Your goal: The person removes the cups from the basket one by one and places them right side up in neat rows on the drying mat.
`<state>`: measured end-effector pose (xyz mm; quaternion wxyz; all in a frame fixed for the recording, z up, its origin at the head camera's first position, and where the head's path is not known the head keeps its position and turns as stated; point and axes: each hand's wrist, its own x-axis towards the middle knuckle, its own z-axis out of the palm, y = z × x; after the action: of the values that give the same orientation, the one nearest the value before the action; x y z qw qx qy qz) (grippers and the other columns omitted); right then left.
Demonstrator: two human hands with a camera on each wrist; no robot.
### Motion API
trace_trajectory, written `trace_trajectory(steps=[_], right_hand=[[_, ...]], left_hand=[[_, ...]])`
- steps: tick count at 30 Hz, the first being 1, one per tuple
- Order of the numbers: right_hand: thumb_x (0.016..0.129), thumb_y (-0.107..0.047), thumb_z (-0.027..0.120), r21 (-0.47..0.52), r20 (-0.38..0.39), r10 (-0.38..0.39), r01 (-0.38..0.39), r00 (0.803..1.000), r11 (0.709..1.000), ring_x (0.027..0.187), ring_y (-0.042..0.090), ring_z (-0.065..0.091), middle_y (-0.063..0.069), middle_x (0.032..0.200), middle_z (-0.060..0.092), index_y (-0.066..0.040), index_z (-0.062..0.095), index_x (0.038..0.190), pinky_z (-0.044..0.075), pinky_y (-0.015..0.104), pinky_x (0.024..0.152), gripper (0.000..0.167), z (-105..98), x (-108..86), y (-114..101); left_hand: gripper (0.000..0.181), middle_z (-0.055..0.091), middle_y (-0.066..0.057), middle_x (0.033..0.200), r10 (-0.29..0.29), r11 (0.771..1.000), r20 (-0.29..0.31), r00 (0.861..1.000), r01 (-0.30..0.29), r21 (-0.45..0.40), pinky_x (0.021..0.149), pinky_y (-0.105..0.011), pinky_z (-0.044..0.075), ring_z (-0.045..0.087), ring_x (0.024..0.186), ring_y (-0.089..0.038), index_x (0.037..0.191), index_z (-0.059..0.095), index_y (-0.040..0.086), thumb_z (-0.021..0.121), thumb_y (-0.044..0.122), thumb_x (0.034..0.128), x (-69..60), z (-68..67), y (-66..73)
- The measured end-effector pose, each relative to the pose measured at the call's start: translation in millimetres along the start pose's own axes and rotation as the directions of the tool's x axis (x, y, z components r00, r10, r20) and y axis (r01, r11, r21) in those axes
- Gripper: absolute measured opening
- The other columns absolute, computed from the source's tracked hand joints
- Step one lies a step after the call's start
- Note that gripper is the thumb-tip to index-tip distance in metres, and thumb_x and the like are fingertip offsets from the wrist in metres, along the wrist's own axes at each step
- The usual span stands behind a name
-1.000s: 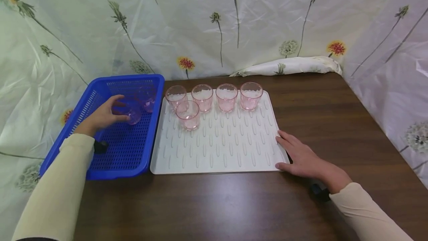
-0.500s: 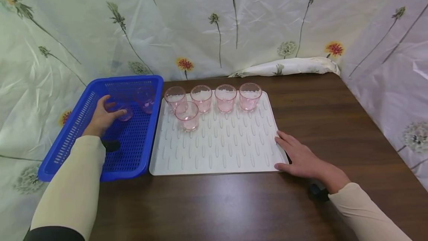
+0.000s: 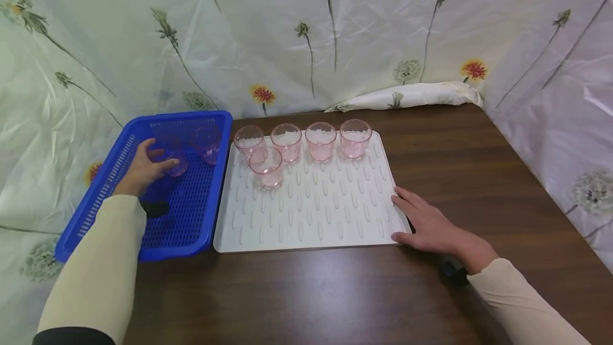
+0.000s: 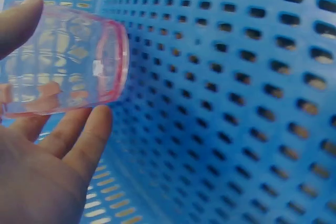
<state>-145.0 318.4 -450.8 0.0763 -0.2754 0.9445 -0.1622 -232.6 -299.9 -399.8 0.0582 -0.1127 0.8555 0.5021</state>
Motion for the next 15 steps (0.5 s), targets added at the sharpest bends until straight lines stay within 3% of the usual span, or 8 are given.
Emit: trace_trajectory(steps=[5, 9, 15], right_hand=[[0.084, -0.041, 0.073, 0.0, 0.014, 0.008, -0.008, 1.0, 1.0, 0.137, 0.046, 0.034, 0.027, 0.156, 0.03, 0.005, 0.038, 0.147, 0.04, 0.068, 0.101, 0.085, 1.0, 0.7, 0.3], [0.084, -0.041, 0.072, 0.001, 0.024, 0.019, -0.019, 1.0, 1.0, 0.137, 0.046, 0.033, 0.028, 0.156, 0.029, 0.005, 0.037, 0.147, 0.039, 0.068, 0.101, 0.086, 1.1, 0.9, 0.2], [0.084, -0.04, 0.073, 0.004, 0.019, 0.013, -0.013, 1.0, 1.0, 0.137, 0.046, 0.034, 0.028, 0.155, 0.03, 0.005, 0.038, 0.147, 0.039, 0.068, 0.101, 0.085, -0.8, 1.5, -1.4]], left_hand=[[0.1, 0.021, -0.03, 0.161, 0.002, 0.996, 0.021, 1.0, -0.004, 0.09, 0.116, -0.059, 0.034, 0.03, 0.146, -0.048, 0.158, -0.008, 0.005, 0.066, 0.031, 0.0951, -1.7, -13.0, 17.2], [0.099, 0.024, -0.03, 0.16, 0.038, 0.984, 0.0, 0.999, -0.037, 0.172, 0.118, -0.059, 0.029, 0.029, 0.146, -0.048, 0.158, -0.002, -0.001, 0.064, 0.038, 0.095, -4.3, -21.9, 47.4], [0.099, 0.029, -0.024, 0.16, 0.123, 0.978, -0.014, 0.992, -0.119, 0.171, 0.12, -0.057, 0.028, 0.03, 0.147, -0.043, 0.158, 0.007, 0.002, 0.068, 0.041, 0.0913, -10.6, -22.4, 93.9]])
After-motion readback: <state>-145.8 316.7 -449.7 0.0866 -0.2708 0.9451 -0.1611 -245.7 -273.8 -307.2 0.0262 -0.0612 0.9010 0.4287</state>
